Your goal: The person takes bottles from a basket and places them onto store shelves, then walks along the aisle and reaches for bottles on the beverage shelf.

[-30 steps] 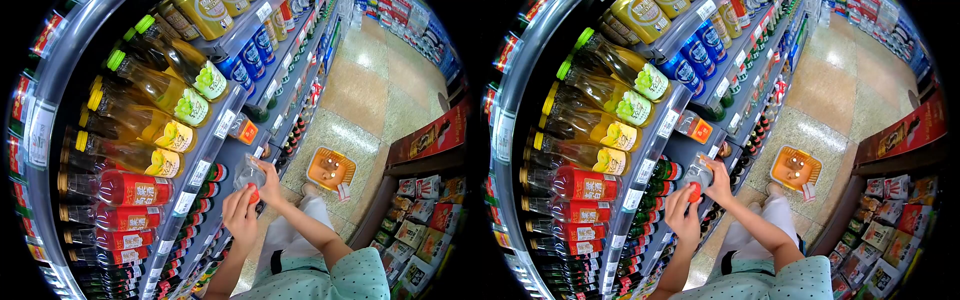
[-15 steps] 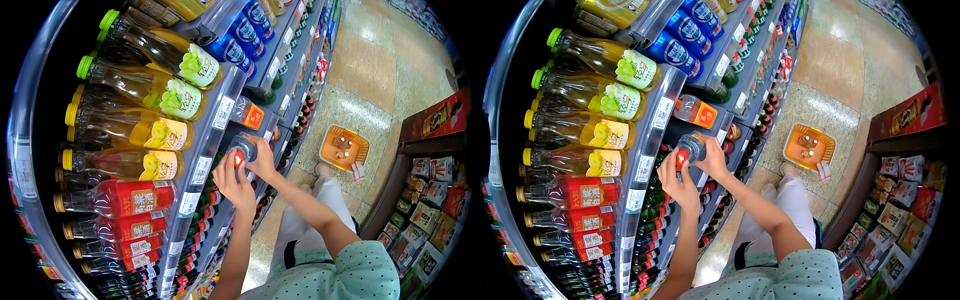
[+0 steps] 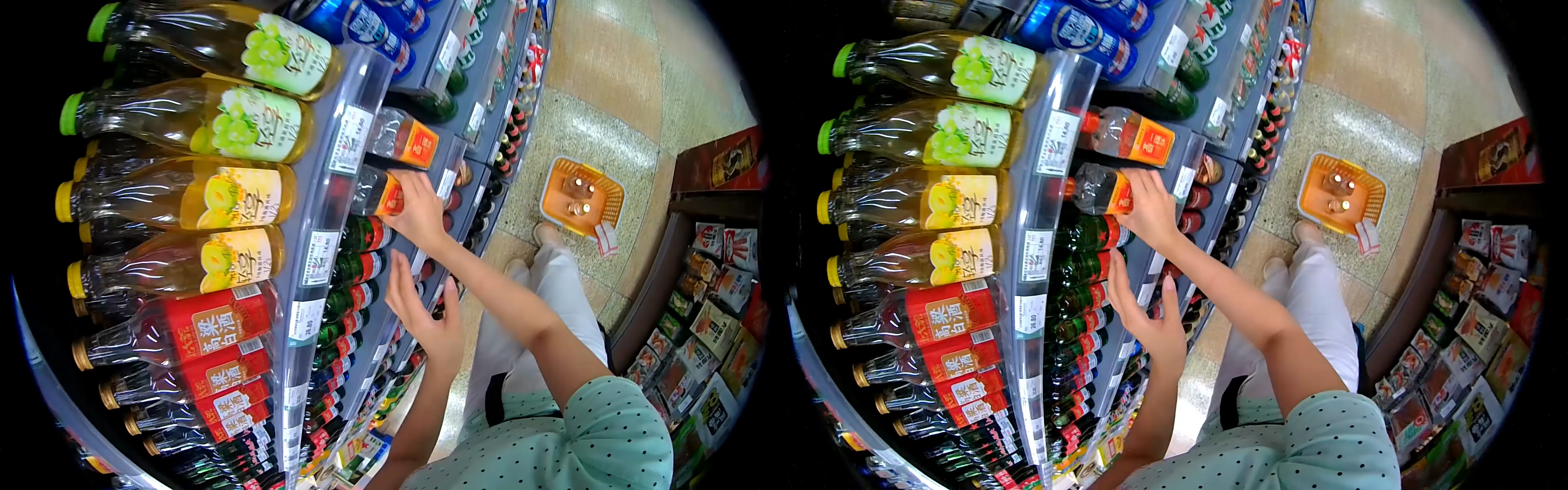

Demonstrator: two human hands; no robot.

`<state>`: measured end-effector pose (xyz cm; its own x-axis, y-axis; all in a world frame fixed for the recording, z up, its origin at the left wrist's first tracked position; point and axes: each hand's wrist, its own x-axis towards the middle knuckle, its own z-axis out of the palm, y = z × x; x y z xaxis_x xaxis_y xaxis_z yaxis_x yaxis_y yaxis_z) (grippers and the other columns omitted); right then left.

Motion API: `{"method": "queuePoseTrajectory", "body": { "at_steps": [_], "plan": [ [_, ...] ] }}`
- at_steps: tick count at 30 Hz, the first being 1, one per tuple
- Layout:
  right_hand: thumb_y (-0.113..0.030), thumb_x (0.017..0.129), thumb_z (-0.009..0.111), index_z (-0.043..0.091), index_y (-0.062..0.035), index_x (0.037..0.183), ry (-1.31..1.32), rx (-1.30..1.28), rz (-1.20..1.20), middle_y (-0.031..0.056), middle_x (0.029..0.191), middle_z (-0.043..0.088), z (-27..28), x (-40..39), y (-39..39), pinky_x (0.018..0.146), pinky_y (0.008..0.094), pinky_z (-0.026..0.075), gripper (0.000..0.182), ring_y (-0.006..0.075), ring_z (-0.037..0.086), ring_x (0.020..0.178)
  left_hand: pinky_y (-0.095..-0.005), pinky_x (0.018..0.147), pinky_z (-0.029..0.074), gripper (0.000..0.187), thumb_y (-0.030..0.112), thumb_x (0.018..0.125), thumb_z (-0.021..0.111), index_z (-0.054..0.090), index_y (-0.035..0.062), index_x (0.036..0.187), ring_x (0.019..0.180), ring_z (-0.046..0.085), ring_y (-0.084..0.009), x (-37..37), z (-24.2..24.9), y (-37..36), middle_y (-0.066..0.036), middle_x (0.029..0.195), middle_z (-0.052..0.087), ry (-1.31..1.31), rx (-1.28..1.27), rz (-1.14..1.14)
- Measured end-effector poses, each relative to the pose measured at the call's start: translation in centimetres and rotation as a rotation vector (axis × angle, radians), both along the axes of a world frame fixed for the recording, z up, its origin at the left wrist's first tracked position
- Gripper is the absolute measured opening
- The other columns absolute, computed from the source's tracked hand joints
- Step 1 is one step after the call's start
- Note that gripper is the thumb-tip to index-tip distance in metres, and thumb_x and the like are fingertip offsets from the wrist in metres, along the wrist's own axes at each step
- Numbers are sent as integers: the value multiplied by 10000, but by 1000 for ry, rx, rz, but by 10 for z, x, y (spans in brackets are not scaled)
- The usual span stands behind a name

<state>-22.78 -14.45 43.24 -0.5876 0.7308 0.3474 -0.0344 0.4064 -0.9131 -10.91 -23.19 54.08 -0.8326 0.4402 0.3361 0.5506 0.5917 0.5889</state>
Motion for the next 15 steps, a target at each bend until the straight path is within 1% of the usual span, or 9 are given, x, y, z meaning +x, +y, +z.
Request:
{"method": "queuePoseTrajectory", "body": {
  "at_steps": [1, 3, 4, 6, 7, 8, 10, 14, 15],
  "plan": [
    [-119, 550, 860, 566, -79, 1223, -19, -29, 5, 96, 1145, 634, 1, -2, 0, 834, 392, 545, 736, 317, 586, 1095, -484, 1105, 273, 687, 84, 858, 688, 386, -37, 1463, 1340, 385, -391, 4, -1, -3, -236, 1509, 390, -16, -10, -4],
    [-116, 556, 858, 553, -80, 1251, -12, -37, 26, 97, 1181, 632, 0, -2, 0, 849, 389, 547, 759, 316, 583, 1115, -469, 1101, 290, 673, 80, 864, 683, 387, -45, 1455, 1338, 399, -375, 11, -1, -7, -229, 1494, 416, -48, -11, -1],
    [-117, 575, 867, 528, -73, 1297, -1, -43, 45, 104, 1244, 613, -3, -1, -2, 893, 389, 532, 799, 326, 566, 1147, -456, 1096, 304, 667, 76, 866, 679, 387, -43, 1454, 1342, 403, -358, 13, -2, -10, -219, 1493, 422, -73, -15, 4],
    [-114, 608, 843, 490, -47, 1332, 27, 25, 24, 105, 1250, 590, -8, 6, -4, 870, 388, 542, 808, 326, 546, 1153, -423, 1064, 346, 663, 86, 873, 676, 388, -32, 1458, 1328, 434, -320, 17, -4, -18, -188, 1491, 437, -93, -53, 14],
    [-113, 625, 831, 471, -34, 1349, 42, 62, 10, 106, 1252, 579, -12, 9, -4, 859, 388, 546, 812, 325, 536, 1156, -423, 1064, 348, 664, 86, 872, 675, 387, -30, 1460, 1323, 439, -316, 19, -6, -21, -185, 1489, 438, -120, -46, 26],
    [-118, 656, 817, 450, -25, 1373, -2, 39, 34, 114, 1289, 561, -18, 11, -7, 892, 385, 536, 810, 336, 521, 1171, -423, 1063, 351, 666, 86, 872, 674, 386, -29, 1461, 1319, 445, -312, 22, -8, -24, -181, 1487, 439, -147, -41, 39],
    [-116, 670, 810, 446, -25, 1379, -12, 47, 39, 118, 1307, 548, -23, 12, -8, 896, 389, 535, 802, 334, 516, 1177, -416, 1057, 361, 681, 65, 863, 673, 376, -22, 1470, 1306, 462, -295, 27, -13, -31, -179, 1481, 440, -183, -48, 37],
    [-108, 694, 796, 440, -18, 1383, -6, 74, 48, 128, 1314, 530, -29, 3, -9, 887, 390, 537, 781, 328, 520, 1169, -417, 1057, 361, 724, 29, 852, 670, 332, -27, 1490, 1313, 454, -297, 35, -30, -40, -212, 1477, 431, -291, -9, 19],
    [-109, 691, 799, 446, -17, 1374, -7, 79, 53, 127, 1305, 532, -28, -2, -7, 871, 388, 544, 774, 326, 525, 1163, -425, 1061, 359, 718, 32, 847, 675, 341, -38, 1480, 1313, 449, -317, 37, -35, -40, -223, 1475, 439, -313, 13, 29]
  ]
}}
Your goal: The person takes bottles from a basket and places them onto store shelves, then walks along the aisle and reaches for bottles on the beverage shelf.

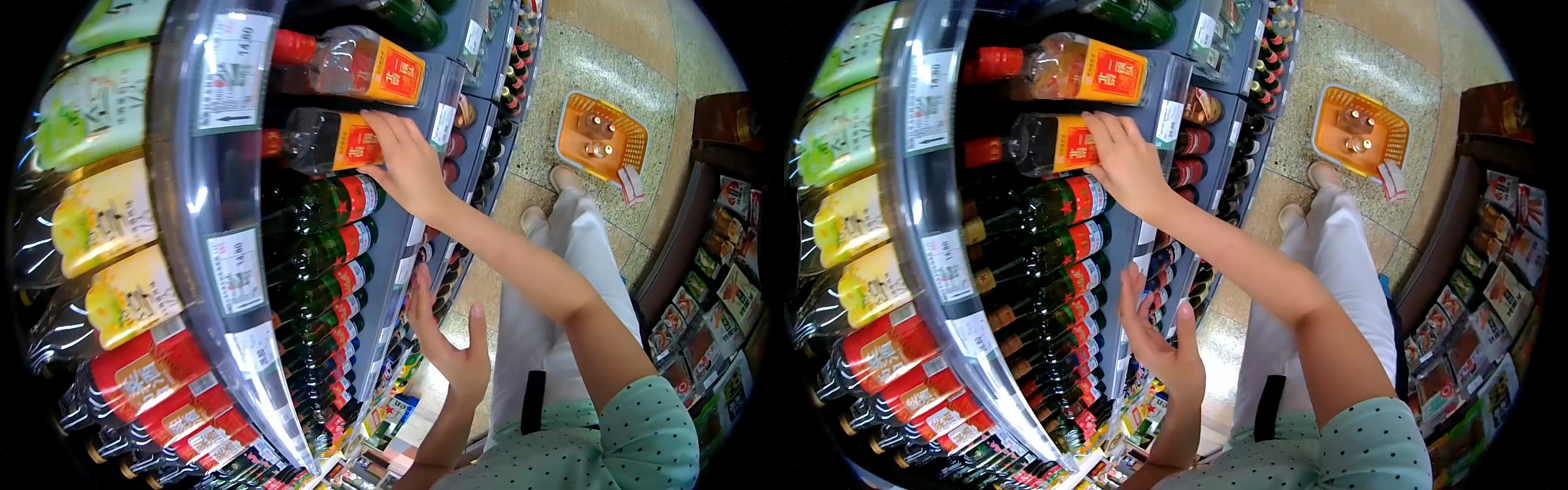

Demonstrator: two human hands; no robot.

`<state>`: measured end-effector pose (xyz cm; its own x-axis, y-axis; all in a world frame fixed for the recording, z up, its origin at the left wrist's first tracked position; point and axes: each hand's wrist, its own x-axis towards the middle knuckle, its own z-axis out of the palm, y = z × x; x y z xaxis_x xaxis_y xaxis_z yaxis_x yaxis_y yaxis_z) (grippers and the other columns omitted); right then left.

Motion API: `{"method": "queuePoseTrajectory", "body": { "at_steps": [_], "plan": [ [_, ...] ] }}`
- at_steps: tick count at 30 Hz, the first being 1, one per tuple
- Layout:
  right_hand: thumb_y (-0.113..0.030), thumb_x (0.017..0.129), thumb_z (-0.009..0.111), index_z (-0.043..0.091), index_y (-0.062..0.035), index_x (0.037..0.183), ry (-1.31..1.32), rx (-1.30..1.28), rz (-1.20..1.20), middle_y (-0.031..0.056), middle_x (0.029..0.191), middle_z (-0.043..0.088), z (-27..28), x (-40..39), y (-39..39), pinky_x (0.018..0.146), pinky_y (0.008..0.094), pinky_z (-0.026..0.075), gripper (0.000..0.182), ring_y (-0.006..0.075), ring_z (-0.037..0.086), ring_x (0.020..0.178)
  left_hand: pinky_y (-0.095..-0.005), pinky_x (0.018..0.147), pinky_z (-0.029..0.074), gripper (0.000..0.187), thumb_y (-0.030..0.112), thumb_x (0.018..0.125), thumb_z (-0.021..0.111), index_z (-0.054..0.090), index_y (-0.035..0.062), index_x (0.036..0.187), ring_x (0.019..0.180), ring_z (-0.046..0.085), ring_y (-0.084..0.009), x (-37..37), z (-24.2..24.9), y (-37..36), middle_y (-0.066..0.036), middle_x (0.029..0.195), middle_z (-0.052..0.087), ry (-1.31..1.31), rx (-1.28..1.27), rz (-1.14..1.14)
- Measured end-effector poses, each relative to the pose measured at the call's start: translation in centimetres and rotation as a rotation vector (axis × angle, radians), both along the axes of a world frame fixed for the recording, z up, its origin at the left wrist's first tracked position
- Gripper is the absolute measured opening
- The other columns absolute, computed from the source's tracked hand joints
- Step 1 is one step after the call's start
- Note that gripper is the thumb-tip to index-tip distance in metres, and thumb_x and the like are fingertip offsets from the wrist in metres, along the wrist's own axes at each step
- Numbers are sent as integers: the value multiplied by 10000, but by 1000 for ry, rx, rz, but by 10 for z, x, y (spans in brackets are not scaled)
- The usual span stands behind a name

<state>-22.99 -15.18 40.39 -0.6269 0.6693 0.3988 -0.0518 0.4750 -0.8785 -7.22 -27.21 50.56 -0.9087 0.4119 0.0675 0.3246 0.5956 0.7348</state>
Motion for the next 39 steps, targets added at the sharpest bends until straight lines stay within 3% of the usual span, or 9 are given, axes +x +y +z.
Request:
{"method": "queuePoseTrajectory", "body": {
  "at_steps": [2, 6, 10, 13, 23, 31, 35, 39],
  "plan": [
    [-107, 685, 805, 457, -11, 1357, -13, -1, 2, 128, 1274, 544, 1, -11, -1, 841, 388, 554, 762, 321, 538, 1143, -443, 1067, 355, 707, 37, 838, 684, 360, -60, 1458, 1311, 439, -358, 4, -8, -2, -245, 1469, 454, -43, 44, 27],
    [-100, 669, 815, 478, 10, 1323, 15, 47, -16, 130, 1211, 568, -3, -34, -2, 788, 386, 568, 744, 311, 566, 1090, -433, 1070, 355, 712, 27, 862, 658, 319, -55, 1483, 1325, 448, -313, 5, -17, -6, -247, 1475, 429, -75, 18, 11],
    [-74, 650, 813, 501, 41, 1279, 37, 49, -11, 154, 1127, 583, -4, -54, -6, 775, 391, 566, 712, 329, 588, 1028, -440, 1070, 362, 718, 37, 863, 663, 315, -61, 1483, 1326, 457, -327, 6, -22, -13, -260, 1471, 431, -73, 47, 38],
    [-114, 662, 813, 502, -5, 1303, 17, 14, -12, 132, 1169, 585, -5, -66, -12, 802, 402, 555, 721, 326, 593, 1023, -441, 1067, 369, 723, 41, 862, 666, 312, -63, 1484, 1322, 465, -334, 4, -21, -16, -267, 1463, 434, -73, 58, 67],
    [-79, 657, 790, 536, 36, 1230, 35, 35, -27, 146, 1068, 594, -8, -84, -14, 734, 396, 560, 637, 320, 600, 993, -425, 1063, 378, 735, 47, 863, 664, 299, -65, 1492, 1319, 464, -325, 0, -21, -15, -270, 1452, 441, -58, 40, 55],
    [-118, 766, 743, 531, 0, 1241, 73, -68, 17, 130, 1090, 597, 0, -28, -1, 743, 403, 552, 534, 321, 596, 996, -423, 1053, 394, 722, 61, 873, 662, 306, -60, 1490, 1312, 467, -321, -2, -25, 2, -268, 1458, 432, -69, 32, 14],
    [-138, 855, 657, 550, -57, 1230, 205, -157, 119, 110, 1131, 611, -5, 25, 7, 740, 431, 534, 398, 336, 595, 997, -421, 1045, 396, 725, 90, 881, 677, 310, -52, 1490, 1311, 468, -314, -5, -28, 14, -257, 1463, 434, -65, 43, -10],
    [-84, 852, 654, 656, -66, 1085, 202, -216, 38, 87, 978, 666, -18, 88, 28, 701, 388, 544, 233, 292, 650, 903, -407, 1030, 406, 684, 119, 891, 663, 343, -55, 1470, 1272, 505, -305, 0, -36, 32, -239, 1447, 469, -106, 206, 22]
  ]
}}
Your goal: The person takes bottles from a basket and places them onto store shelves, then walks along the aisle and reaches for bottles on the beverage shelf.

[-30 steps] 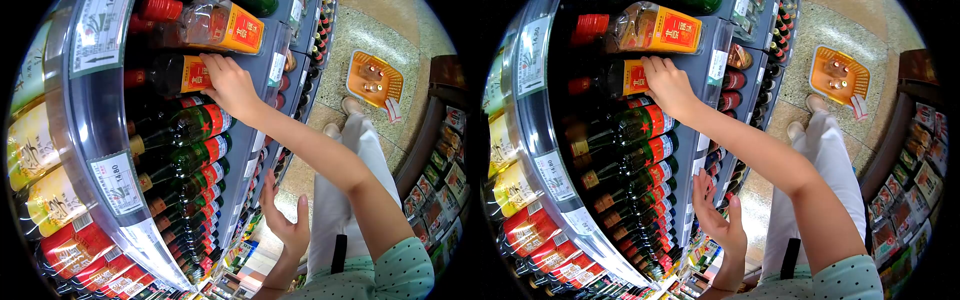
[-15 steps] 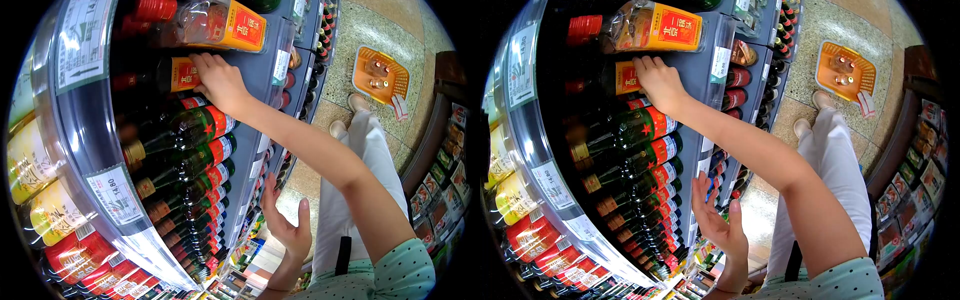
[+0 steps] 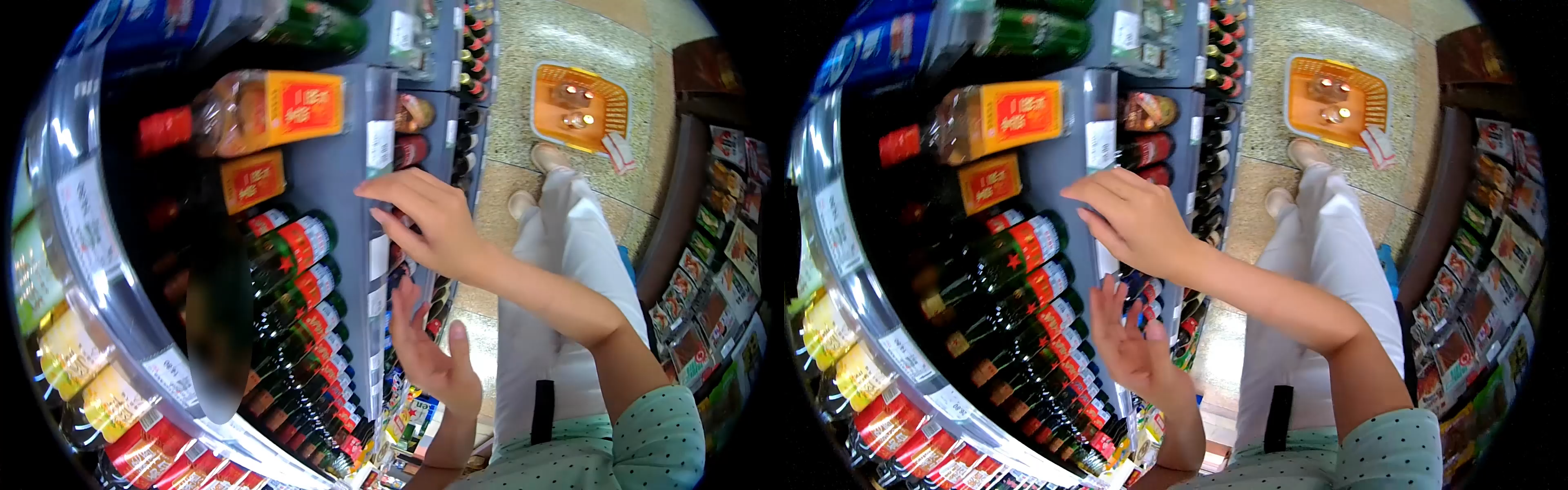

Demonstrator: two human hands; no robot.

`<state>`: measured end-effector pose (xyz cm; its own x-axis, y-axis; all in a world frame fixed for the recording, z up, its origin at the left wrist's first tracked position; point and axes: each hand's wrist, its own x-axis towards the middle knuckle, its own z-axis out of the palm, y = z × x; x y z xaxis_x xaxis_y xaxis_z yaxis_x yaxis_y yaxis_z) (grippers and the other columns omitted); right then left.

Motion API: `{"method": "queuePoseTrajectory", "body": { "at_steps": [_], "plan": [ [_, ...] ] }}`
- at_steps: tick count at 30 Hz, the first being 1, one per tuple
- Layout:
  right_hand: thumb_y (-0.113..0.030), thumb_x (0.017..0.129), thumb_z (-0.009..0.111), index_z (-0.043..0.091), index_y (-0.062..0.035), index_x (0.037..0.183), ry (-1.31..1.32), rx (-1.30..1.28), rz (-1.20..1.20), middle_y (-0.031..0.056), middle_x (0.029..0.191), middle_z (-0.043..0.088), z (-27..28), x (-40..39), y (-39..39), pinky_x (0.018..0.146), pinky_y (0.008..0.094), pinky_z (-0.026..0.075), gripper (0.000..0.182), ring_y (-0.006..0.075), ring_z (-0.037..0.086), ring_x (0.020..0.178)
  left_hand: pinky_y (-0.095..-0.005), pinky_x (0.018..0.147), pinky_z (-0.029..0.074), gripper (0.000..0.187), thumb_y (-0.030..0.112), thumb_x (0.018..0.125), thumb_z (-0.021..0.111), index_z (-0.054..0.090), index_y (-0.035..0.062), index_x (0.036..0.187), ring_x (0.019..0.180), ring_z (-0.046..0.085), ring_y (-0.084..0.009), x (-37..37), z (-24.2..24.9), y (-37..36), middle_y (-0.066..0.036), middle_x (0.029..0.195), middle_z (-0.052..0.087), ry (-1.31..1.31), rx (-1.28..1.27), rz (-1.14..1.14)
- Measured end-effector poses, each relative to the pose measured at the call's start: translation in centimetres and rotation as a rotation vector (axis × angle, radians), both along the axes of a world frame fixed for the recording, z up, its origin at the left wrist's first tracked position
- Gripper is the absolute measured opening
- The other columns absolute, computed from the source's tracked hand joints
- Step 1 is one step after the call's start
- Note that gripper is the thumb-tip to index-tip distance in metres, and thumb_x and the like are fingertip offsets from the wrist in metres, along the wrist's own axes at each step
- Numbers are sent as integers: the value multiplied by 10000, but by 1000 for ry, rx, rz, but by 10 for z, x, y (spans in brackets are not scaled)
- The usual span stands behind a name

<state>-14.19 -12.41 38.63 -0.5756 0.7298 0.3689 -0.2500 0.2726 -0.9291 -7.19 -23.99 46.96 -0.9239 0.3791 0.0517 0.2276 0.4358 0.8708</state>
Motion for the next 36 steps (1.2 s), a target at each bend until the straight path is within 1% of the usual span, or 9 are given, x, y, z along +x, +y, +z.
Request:
{"method": "queuePoseTrajectory", "body": {
  "at_steps": [3, 7, 14, 16, 20, 23, 26, 29, 36],
  "plan": [
    [-6, 812, 671, 700, -48, 1027, -37, -13, -144, 96, 939, 702, -16, 41, 23, 723, 359, 552, 221, 291, 672, 844, -388, 1032, 413, 587, 67, 905, 613, 398, -65, 1435, 1268, 521, -297, 3, -9, 19, -238, 1408, 513, -40, -4, -43],
    [18, 796, 679, 701, -18, 1039, -194, 54, -265, 135, 944, 706, -48, 91, 65, 750, 371, 543, 246, 306, 679, 832, -356, 1064, 390, 439, 44, 930, 589, 509, -77, 1344, 1271, 534, -252, 10, -38, 45, -200, 1372, 560, -319, 57, -121],
    [4, 812, 683, 691, -31, 1064, -436, -34, -481, 133, 966, 703, -115, 161, 123, 741, 353, 538, 254, 297, 676, 863, -365, 1043, 396, 372, 58, 932, 607, 570, -42, 1289, 1230, 561, -231, 22, -111, 114, -150, 1298, 619, -318, -99, -391],
    [4, 823, 680, 688, -32, 1077, -471, -63, -531, 129, 968, 703, -130, 178, 137, 736, 344, 546, 258, 279, 680, 866, -388, 1000, 424, 346, 35, 899, 627, 612, -14, 1242, 1161, 588, -232, 23, -135, 144, -125, 1227, 656, -208, -198, -483],
    [9, 840, 674, 683, -28, 1102, -529, -113, -609, 125, 976, 697, -156, 206, 158, 730, 335, 561, 265, 252, 684, 874, -397, 942, 454, 335, 2, 839, 661, 636, -6, 1173, 1055, 609, -319, 19, -223, 200, -160, 1087, 673, -22, -261, -649],
    [9, 838, 672, 684, -25, 1103, -571, -157, -631, 132, 986, 695, -173, 220, 172, 737, 330, 557, 267, 256, 681, 901, -466, 948, 425, 346, 31, 827, 644, 627, 1, 1172, 1053, 565, -377, 13, -293, 240, -168, 1068, 644, -68, -278, -710],
    [5, 840, 670, 682, -17, 1098, -610, -215, -631, 136, 1007, 695, -188, 230, 187, 748, 330, 553, 259, 265, 675, 929, -473, 942, 421, 360, 59, 822, 671, 625, 23, 1177, 1077, 557, -364, 6, -374, 268, -155, 1085, 638, 15, -362, -767],
    [2, 844, 670, 681, -17, 1096, -605, -277, -659, 133, 1030, 696, -208, 237, 199, 749, 333, 553, 253, 265, 673, 925, -473, 944, 415, 406, 82, 808, 696, 607, 34, 1201, 1120, 542, -345, 8, -427, 298, -139, 1140, 627, 65, -558, -843],
    [34, 809, 693, 680, -15, 1109, -654, -401, -700, 134, 1036, 698, -253, 255, 215, 761, 328, 543, 305, 248, 664, 895, -479, 923, 423, 469, 145, 802, 732, 572, 48, 1233, 1108, 539, -329, 28, -538, 361, -120, 1160, 588, 340, -735, -1011]
  ]
}}
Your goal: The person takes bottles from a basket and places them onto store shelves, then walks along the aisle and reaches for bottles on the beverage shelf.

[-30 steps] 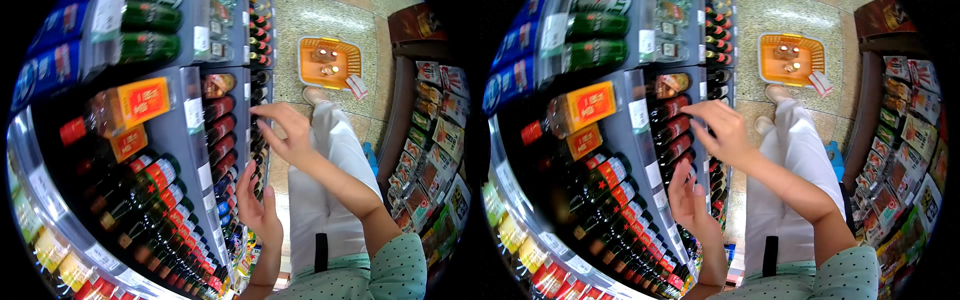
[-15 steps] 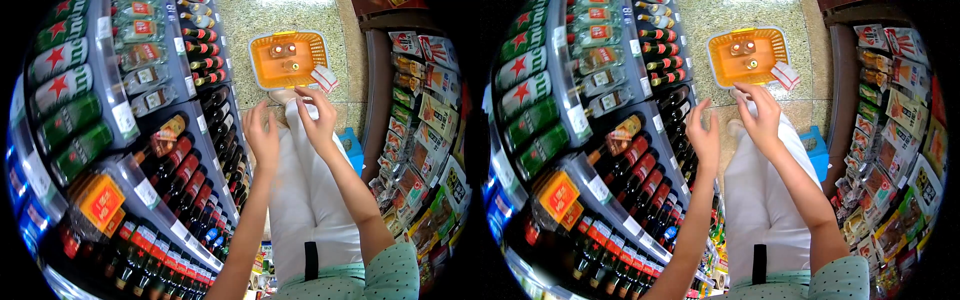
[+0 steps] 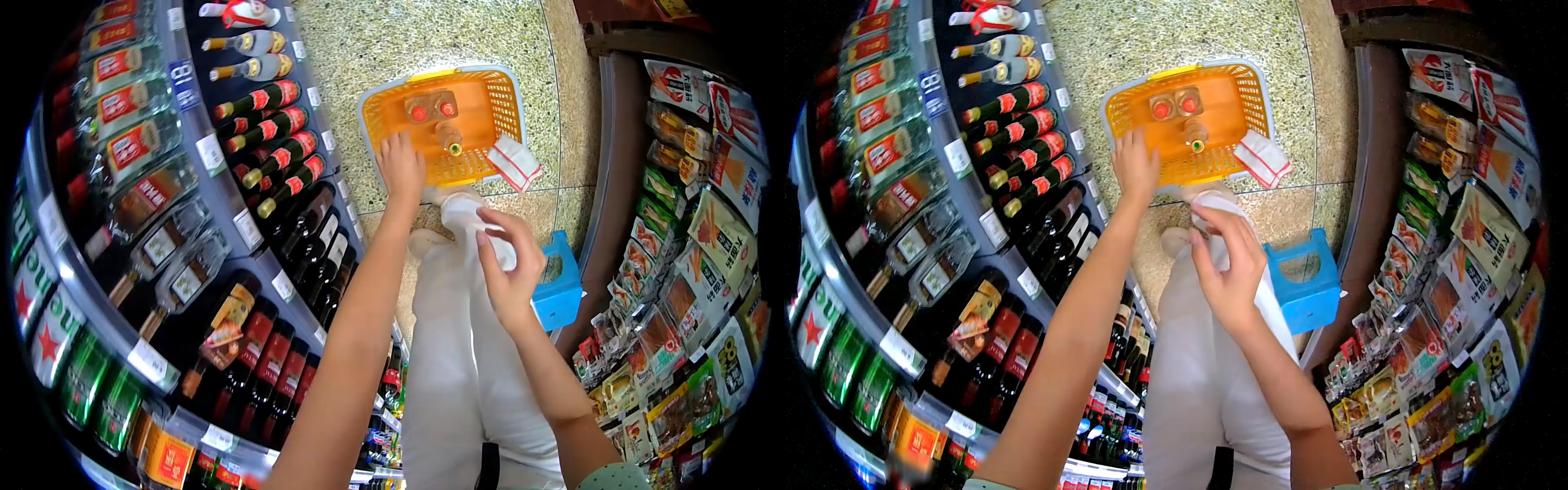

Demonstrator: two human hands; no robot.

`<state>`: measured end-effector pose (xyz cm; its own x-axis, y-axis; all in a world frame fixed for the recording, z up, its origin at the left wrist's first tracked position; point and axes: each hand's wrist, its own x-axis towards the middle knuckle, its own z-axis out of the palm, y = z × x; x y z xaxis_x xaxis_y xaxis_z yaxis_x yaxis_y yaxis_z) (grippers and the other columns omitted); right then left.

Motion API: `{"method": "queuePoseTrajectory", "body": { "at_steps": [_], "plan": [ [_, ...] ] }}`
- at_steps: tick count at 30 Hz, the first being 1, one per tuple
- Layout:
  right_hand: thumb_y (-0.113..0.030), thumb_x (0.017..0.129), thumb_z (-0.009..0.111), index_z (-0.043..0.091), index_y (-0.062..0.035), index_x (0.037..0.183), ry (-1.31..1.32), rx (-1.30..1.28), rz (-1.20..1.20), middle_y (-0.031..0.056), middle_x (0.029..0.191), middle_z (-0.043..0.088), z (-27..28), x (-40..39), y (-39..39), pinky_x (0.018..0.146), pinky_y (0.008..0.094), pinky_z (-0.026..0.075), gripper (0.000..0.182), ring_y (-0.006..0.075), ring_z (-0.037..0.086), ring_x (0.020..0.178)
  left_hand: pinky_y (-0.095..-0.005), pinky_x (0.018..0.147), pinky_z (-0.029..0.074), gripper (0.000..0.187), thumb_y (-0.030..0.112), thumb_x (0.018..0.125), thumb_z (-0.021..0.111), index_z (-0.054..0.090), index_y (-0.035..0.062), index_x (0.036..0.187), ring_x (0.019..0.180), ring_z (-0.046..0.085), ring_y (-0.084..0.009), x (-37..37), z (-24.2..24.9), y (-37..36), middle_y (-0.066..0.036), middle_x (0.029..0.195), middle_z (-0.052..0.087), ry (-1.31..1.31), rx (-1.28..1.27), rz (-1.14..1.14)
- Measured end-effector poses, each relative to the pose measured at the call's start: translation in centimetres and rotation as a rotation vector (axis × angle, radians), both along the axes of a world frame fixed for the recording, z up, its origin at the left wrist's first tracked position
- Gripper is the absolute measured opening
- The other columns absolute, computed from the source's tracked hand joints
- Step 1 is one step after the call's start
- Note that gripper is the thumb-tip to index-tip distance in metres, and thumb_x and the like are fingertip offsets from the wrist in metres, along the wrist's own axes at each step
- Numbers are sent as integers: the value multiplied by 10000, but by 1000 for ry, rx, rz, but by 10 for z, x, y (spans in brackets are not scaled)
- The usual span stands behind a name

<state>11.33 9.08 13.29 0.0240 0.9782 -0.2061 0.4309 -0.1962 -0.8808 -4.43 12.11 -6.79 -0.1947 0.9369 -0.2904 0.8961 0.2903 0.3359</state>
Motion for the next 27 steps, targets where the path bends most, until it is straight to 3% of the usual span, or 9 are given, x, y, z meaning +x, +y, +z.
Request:
{"method": "queuePoseTrajectory", "body": {
  "at_steps": [4, 11, 18, 24, 27],
  "plan": [
    [35, 786, 709, 676, 3, 1102, 25, -53, -33, 140, 1030, 702, -23, 8, 4, 766, 328, 531, 319, 246, 659, 865, -478, 899, 451, 428, 147, 801, 740, 581, 47, 1184, 1108, 548, -331, 12, -43, 30, -130, 1133, 591, -3, -39, 71],
    [53, 766, 718, 665, 18, 1102, 66, -126, -69, 144, 1053, 702, -41, 25, 11, 766, 320, 529, 342, 243, 657, 868, -447, 790, 536, 400, 156, 787, 770, 586, 47, 1126, 1017, 617, -313, 8, -106, 51, -116, 1051, 626, 81, -133, -69],
    [58, 778, 712, 658, 22, 1123, 58, -179, -93, 145, 1071, 699, -46, 33, 14, 766, 314, 536, 351, 239, 660, 892, -439, 773, 571, 369, 146, 776, 782, 584, 54, 1074, 1010, 648, -306, 18, -118, 64, -127, 1035, 643, 119, -185, -72],
    [43, 797, 701, 643, 5, 1163, 58, -222, -88, 143, 1114, 686, -44, 41, 16, 777, 329, 547, 372, 257, 663, 949, -507, 711, 515, 323, 132, 777, 770, 557, 6, 984, 831, 643, -431, -1, -120, 53, -227, 930, 648, -52, -21, -18],
    [36, 804, 690, 637, -8, 1178, 61, -229, -73, 136, 1121, 682, -39, 42, 15, 779, 335, 549, 381, 262, 660, 964, -516, 692, 498, 303, 126, 774, 765, 553, -8, 945, 791, 633, -449, -14, -109, 40, -241, 855, 641, -74, 42, 23]
  ]
}}
